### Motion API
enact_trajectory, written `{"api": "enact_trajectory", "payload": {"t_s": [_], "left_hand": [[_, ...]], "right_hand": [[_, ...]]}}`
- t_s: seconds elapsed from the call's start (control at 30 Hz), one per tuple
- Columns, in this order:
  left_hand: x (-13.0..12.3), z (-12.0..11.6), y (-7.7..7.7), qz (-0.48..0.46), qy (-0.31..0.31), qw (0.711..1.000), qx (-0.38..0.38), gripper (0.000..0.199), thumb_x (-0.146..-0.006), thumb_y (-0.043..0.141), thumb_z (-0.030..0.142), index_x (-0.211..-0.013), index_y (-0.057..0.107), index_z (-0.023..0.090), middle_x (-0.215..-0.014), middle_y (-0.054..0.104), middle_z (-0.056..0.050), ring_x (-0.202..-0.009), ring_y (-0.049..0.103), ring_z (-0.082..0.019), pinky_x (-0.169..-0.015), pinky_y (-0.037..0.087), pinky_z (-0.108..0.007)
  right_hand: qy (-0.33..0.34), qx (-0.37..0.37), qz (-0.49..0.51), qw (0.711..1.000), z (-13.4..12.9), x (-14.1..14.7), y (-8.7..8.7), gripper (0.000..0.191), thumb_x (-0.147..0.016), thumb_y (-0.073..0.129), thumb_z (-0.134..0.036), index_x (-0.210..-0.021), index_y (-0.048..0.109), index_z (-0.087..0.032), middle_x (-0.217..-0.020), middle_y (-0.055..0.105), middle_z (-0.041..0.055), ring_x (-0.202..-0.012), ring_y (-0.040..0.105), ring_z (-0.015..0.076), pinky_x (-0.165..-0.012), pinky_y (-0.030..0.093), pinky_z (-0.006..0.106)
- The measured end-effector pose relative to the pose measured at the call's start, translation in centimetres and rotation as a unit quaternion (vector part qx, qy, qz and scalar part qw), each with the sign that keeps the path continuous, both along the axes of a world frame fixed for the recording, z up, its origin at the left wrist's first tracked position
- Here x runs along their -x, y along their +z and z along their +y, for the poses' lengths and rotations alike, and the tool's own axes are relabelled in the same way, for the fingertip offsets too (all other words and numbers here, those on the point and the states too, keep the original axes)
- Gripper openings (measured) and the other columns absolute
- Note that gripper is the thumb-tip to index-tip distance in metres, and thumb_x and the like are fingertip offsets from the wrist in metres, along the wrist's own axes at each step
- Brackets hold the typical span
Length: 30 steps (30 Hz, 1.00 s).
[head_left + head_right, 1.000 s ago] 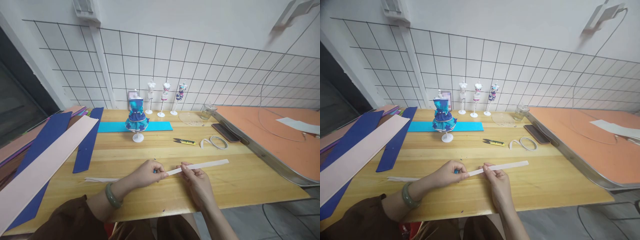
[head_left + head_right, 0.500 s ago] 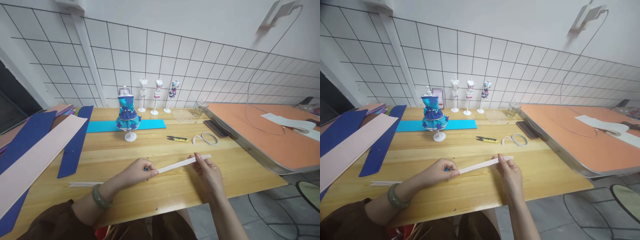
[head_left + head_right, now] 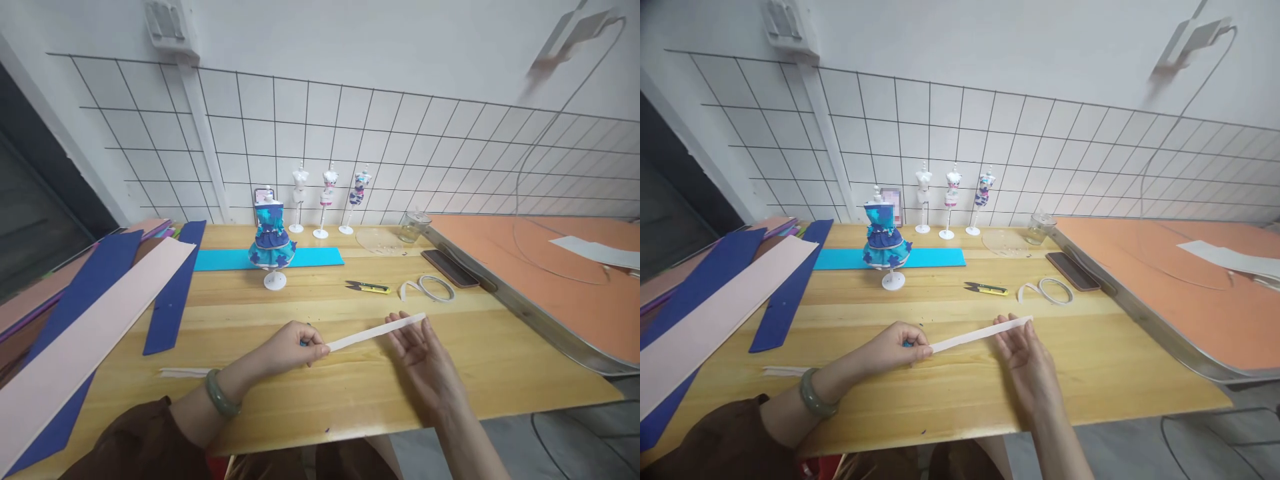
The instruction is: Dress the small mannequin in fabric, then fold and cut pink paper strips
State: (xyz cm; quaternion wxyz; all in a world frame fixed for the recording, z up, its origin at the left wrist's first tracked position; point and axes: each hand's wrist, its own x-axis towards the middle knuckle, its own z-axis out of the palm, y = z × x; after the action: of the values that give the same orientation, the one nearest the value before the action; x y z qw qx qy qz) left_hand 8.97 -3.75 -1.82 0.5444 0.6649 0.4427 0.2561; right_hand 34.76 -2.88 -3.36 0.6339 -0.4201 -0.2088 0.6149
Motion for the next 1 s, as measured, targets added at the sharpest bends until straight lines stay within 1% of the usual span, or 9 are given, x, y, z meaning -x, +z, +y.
{"api": "enact_trajectory", "payload": {"t_s": [0.07, 0.1, 0.17, 0.23, 0.3, 0.43, 0.63, 0.87, 1.0], "left_hand": [[0.0, 0.0, -0.1, -0.004, 0.004, 1.000, -0.002, 0.039, -0.075, 0.056, 0.050, -0.071, 0.062, 0.012, -0.057, 0.054, 0.001, -0.055, 0.045, -0.009, -0.054, 0.034, -0.021], [-0.1, 0.0, -0.1, -0.005, 0.004, 1.000, -0.003, 0.039, -0.075, 0.056, 0.050, -0.071, 0.062, 0.012, -0.057, 0.054, 0.001, -0.054, 0.045, -0.008, -0.054, 0.034, -0.021], [-0.1, -0.1, -0.1, -0.004, 0.003, 1.000, -0.007, 0.040, -0.076, 0.055, 0.050, -0.071, 0.062, 0.012, -0.058, 0.053, 0.001, -0.054, 0.044, -0.008, -0.054, 0.033, -0.021], [-0.2, -0.1, 0.1, 0.003, 0.005, 1.000, -0.010, 0.040, -0.076, 0.055, 0.051, -0.070, 0.061, 0.012, -0.057, 0.052, 0.001, -0.054, 0.044, -0.008, -0.054, 0.033, -0.021], [-0.2, -0.2, 0.2, 0.010, 0.007, 1.000, -0.015, 0.040, -0.076, 0.054, 0.051, -0.070, 0.061, 0.012, -0.057, 0.052, 0.002, -0.055, 0.043, -0.008, -0.053, 0.032, -0.021], [-0.2, -0.3, 0.5, 0.012, 0.007, 1.000, -0.020, 0.041, -0.077, 0.053, 0.052, -0.071, 0.063, 0.012, -0.057, 0.051, 0.002, -0.054, 0.042, -0.008, -0.052, 0.031, -0.021], [-0.2, -0.3, 0.4, 0.002, -0.001, 1.000, -0.013, 0.041, -0.076, 0.054, 0.052, -0.068, 0.061, 0.012, -0.056, 0.051, 0.002, -0.053, 0.041, -0.008, -0.052, 0.031, -0.020], [0.1, 0.0, 0.0, 0.013, 0.000, 1.000, 0.007, 0.042, -0.073, 0.056, 0.054, -0.073, 0.062, 0.013, -0.057, 0.054, 0.002, -0.053, 0.043, -0.008, -0.051, 0.032, -0.020], [0.3, 0.2, 0.2, 0.023, -0.001, 1.000, 0.005, 0.040, -0.074, 0.055, 0.053, -0.071, 0.061, 0.013, -0.058, 0.055, 0.001, -0.054, 0.046, -0.009, -0.054, 0.035, -0.021]], "right_hand": [[0.081, 0.006, 0.024, 0.996, -0.8, 1.9, -0.1, 0.037, -0.069, 0.069, -0.046, -0.092, 0.067, -0.018, -0.104, 0.068, 0.0082, -0.105, 0.060, 0.0220, -0.092, 0.049, 0.034], [0.114, 0.007, 0.027, 0.993, -1.2, 2.9, -0.1, 0.037, -0.068, 0.071, -0.043, -0.094, 0.067, -0.017, -0.104, 0.068, 0.0092, -0.104, 0.060, 0.0224, -0.093, 0.048, 0.035], [0.155, 0.007, 0.020, 0.988, -2.0, 4.8, -0.1, 0.038, -0.067, 0.074, -0.036, -0.097, 0.066, -0.015, -0.099, 0.070, 0.0093, -0.099, 0.062, 0.0209, -0.093, 0.047, 0.035], [0.166, 0.011, 0.008, 0.986, -2.5, 6.3, -0.2, 0.036, -0.064, 0.076, -0.031, -0.095, 0.067, -0.015, -0.091, 0.071, 0.0076, -0.091, 0.065, 0.0183, -0.090, 0.048, 0.033], [0.159, 0.019, -0.005, 0.987, -2.7, 7.4, -0.2, 0.033, -0.061, 0.079, -0.030, -0.089, 0.069, -0.015, -0.084, 0.072, 0.0059, -0.082, 0.066, 0.0163, -0.085, 0.051, 0.029], [0.131, 0.033, -0.022, 0.991, -2.8, 8.5, -0.3, 0.032, -0.056, 0.081, -0.029, -0.082, 0.070, -0.014, -0.076, 0.072, 0.0042, -0.072, 0.066, 0.0145, -0.074, 0.053, 0.025], [0.104, 0.019, -0.031, 0.994, -2.3, 7.4, -0.1, 0.022, -0.061, 0.078, -0.030, -0.074, 0.069, -0.014, -0.075, 0.072, 0.0044, -0.072, 0.067, 0.0160, -0.073, 0.055, 0.027], [0.036, 0.012, -0.064, 0.997, -0.6, 3.8, 0.1, 0.025, -0.059, 0.079, -0.032, -0.075, 0.069, -0.015, -0.076, 0.072, 0.0050, -0.070, 0.067, 0.0164, -0.069, 0.055, 0.027], [-0.005, 0.012, -0.056, 0.998, 0.0, 1.9, 0.4, 0.024, -0.059, 0.080, -0.028, -0.075, 0.068, -0.015, -0.077, 0.072, 0.0040, -0.068, 0.066, 0.0132, -0.068, 0.055, 0.022]]}}
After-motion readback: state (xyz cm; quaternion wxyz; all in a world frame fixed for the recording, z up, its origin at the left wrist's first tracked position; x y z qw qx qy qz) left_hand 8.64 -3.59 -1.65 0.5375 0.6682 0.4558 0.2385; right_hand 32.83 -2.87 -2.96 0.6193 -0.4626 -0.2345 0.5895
